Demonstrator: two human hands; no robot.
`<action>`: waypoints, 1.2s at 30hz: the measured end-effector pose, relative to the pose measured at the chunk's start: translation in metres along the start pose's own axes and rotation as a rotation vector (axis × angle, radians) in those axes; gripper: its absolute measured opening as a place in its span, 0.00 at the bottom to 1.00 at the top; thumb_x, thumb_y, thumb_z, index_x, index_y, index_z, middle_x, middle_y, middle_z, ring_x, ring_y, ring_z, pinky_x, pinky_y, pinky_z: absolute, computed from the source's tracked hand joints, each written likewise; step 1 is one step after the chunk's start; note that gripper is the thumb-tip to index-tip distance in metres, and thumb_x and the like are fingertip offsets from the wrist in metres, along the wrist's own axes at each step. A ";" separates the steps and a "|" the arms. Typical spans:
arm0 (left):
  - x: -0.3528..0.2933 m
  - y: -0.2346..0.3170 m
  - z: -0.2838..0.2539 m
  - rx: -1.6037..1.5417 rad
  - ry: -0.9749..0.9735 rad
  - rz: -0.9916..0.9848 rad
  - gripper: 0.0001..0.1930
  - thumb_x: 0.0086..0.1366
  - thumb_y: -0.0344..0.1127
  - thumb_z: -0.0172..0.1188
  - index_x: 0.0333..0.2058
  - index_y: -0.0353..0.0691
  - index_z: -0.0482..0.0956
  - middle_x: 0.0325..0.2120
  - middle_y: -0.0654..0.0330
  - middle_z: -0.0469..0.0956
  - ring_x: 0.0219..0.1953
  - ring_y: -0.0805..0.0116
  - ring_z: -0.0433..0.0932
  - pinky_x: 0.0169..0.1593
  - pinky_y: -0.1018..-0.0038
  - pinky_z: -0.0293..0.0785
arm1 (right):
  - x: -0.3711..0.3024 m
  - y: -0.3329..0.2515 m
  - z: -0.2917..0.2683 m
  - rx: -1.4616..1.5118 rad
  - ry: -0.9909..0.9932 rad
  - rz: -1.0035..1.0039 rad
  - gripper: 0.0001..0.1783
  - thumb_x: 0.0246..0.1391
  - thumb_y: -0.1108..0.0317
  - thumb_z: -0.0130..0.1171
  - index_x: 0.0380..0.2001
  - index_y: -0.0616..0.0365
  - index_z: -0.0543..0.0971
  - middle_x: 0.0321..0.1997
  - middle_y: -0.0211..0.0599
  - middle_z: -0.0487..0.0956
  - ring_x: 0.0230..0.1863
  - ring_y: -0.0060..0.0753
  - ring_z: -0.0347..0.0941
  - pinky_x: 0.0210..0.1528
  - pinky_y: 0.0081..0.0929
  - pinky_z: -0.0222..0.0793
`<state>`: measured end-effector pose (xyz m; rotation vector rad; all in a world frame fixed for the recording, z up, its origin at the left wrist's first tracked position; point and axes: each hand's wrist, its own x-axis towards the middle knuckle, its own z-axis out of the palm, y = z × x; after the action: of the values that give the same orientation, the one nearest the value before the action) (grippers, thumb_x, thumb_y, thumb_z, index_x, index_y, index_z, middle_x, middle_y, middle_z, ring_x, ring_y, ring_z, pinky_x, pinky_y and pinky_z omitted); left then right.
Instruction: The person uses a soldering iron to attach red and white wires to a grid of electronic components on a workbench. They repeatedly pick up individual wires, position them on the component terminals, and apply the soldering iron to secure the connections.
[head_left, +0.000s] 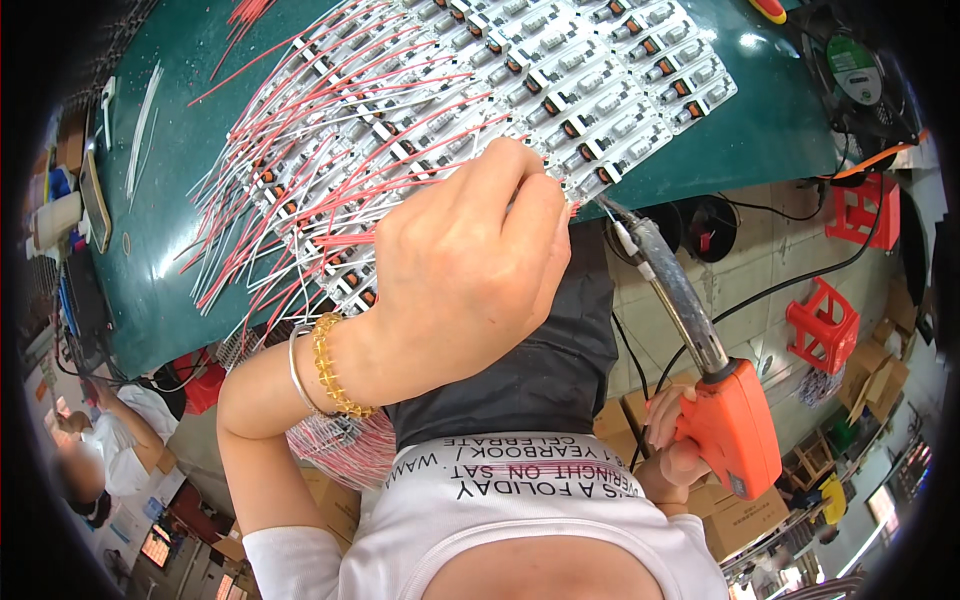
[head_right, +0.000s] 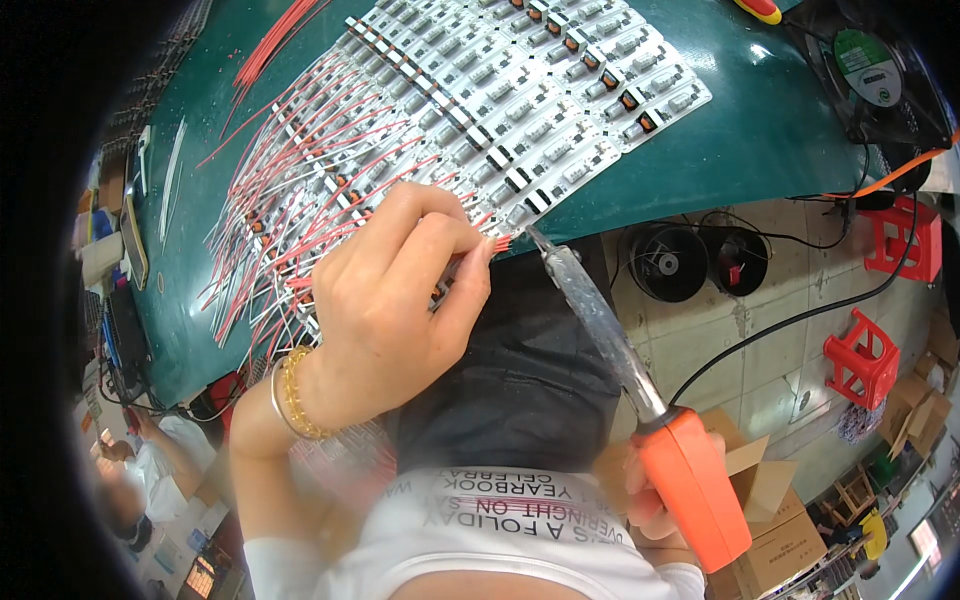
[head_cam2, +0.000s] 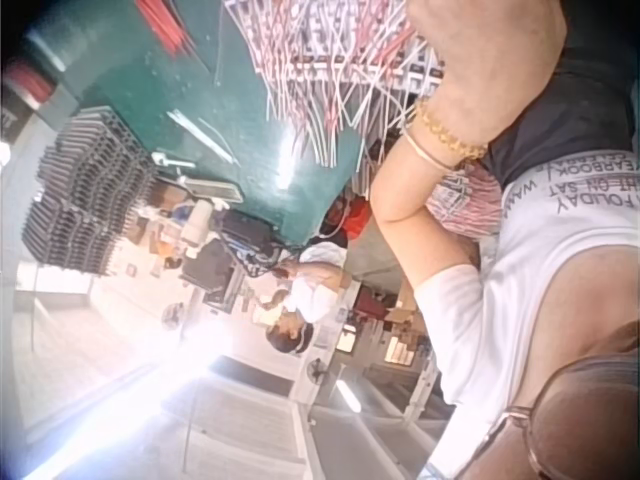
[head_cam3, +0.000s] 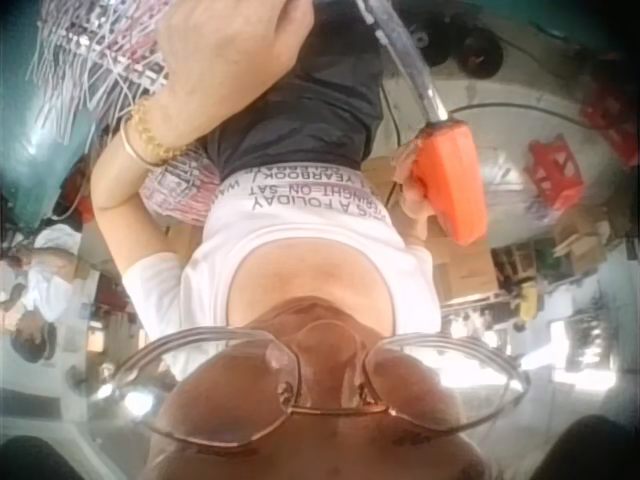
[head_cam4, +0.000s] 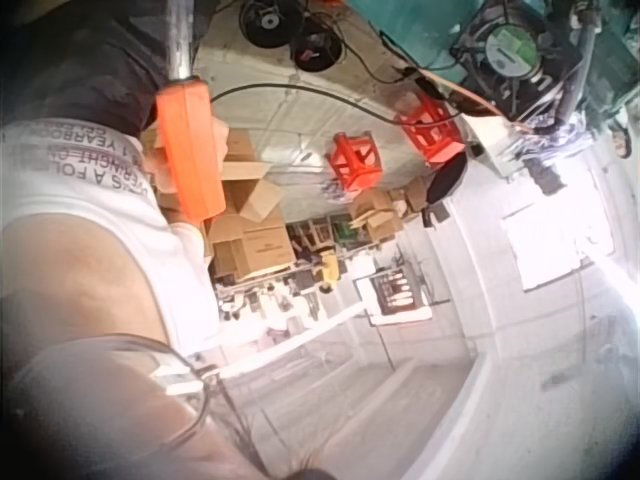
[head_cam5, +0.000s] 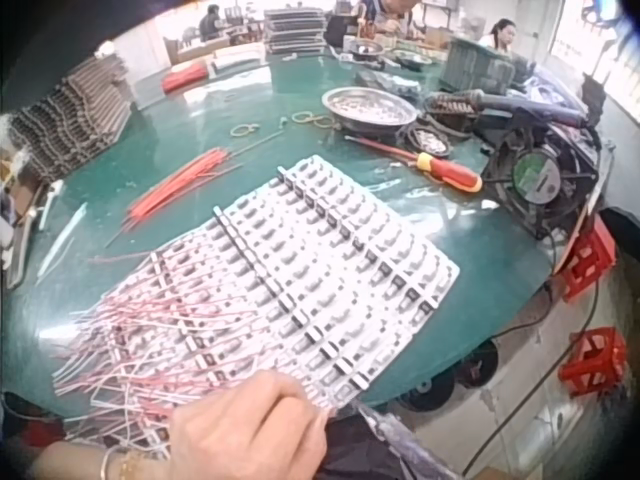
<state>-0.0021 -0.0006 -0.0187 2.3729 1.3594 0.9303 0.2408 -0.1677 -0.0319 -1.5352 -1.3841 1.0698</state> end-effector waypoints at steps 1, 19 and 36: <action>0.000 0.000 0.000 -0.001 0.001 0.003 0.08 0.50 0.23 0.66 0.26 0.37 0.74 0.27 0.60 0.74 0.18 0.68 0.72 0.21 0.73 0.66 | 0.001 0.000 0.000 0.045 -0.003 0.001 0.34 0.56 0.35 0.51 0.10 0.51 0.68 0.11 0.26 0.67 0.14 0.30 0.66 0.19 0.26 0.59; 0.009 -0.007 -0.037 -0.169 -0.124 0.015 0.09 0.50 0.18 0.64 0.31 0.34 0.77 0.37 0.52 0.74 0.28 0.61 0.75 0.30 0.70 0.70 | 0.080 -0.019 0.016 0.253 0.090 -0.187 0.44 0.54 0.37 0.57 0.56 0.69 0.66 0.12 0.22 0.65 0.12 0.19 0.60 0.19 0.20 0.60; 0.115 -0.119 -0.017 -0.146 0.011 -0.271 0.08 0.62 0.31 0.61 0.27 0.32 0.76 0.22 0.57 0.78 0.24 0.66 0.76 0.32 0.74 0.71 | 0.191 -0.057 0.043 0.090 0.247 -0.180 0.49 0.50 0.38 0.63 0.53 0.79 0.65 0.11 0.25 0.66 0.09 0.18 0.60 0.15 0.17 0.58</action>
<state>-0.0526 0.1580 -0.0193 2.0187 1.5141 0.9300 0.1907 0.0288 -0.0072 -1.3963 -1.2596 0.7930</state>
